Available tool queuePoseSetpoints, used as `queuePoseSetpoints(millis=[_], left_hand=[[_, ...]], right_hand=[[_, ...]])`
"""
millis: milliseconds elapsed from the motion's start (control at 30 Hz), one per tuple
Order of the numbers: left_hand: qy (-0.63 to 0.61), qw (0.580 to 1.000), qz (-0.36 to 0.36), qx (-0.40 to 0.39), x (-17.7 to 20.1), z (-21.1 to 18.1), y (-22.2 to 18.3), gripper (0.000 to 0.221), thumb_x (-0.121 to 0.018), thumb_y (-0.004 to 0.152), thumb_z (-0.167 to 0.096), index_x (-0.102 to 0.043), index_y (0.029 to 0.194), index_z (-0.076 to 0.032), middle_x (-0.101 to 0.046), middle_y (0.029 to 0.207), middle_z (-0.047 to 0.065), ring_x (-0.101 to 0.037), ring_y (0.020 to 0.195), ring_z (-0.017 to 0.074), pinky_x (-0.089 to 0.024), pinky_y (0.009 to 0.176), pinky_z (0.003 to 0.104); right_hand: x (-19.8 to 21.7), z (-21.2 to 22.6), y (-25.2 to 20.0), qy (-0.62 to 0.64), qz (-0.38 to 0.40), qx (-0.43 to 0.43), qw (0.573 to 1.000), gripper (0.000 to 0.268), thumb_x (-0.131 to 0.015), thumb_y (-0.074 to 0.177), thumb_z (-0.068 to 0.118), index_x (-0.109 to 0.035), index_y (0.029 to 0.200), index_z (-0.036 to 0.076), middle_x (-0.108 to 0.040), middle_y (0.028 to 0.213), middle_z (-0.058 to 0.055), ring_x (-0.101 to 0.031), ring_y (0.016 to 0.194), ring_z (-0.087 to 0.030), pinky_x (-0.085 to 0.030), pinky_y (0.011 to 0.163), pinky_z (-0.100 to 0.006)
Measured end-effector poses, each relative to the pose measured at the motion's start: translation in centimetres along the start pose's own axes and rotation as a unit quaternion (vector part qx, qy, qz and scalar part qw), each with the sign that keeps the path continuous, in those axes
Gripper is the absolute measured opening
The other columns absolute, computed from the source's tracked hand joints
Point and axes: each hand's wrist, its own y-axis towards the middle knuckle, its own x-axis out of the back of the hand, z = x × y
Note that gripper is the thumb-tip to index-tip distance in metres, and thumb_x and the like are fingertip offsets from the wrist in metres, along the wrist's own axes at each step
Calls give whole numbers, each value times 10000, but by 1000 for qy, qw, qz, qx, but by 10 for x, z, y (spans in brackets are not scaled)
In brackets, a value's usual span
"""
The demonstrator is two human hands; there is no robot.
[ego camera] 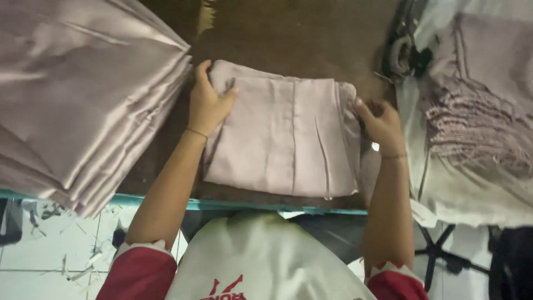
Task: Folding garments and trimming loose threads using thread snips on a work table.
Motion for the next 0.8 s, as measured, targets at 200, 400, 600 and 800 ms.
queuePoseSetpoints(millis=[200, 400, 600, 800], left_hand=[[21, 995, 95, 12, -45, 9, 20, 815, -679, 704, -117, -411, 1473, -151, -612, 1436, 169, -622, 1276, 361, -484, 1043, 419], [-99, 978, -10, -183, 23, -74, -35, 553, -582, 1017, -41, -445, 1526, -207, -548, 1531, 120, -565, 1441, 302, -438, 1243, 392], [-135, 983, -43, -116, 118, -104, -98, 410, -559, 1090, -217, -520, 1493, -155, -592, 1061, 51, -394, 623, 93, -423, 648, 254], [-111, 925, -260, -253, 237, -104, -94, 814, -856, 1064, 31, -321, 1641, -176, -404, 1678, -56, -438, 1624, 193, -393, 1491, 422]], right_hand=[[-32, 30, -7, -68, 42, -17, 997, 896, -837, 691, 589, -548, 1302, 0, -602, 1255, -114, -593, 1113, -256, -500, 870, -399], [-32, 51, -25, 29, 80, 29, 996, 412, -723, 831, 313, -734, 1143, 44, -637, 1017, 16, -573, 913, -126, -473, 706, -320], [-31, 140, -47, -61, 57, 112, 990, 284, -697, 953, 375, -728, 1123, 149, -615, 939, 27, -554, 855, -140, -414, 652, -371], [-61, 289, -4, -162, 142, 395, 893, 385, -836, 1074, 399, -715, 1287, 102, -687, 1168, -21, -616, 1093, -128, -482, 749, -352]])
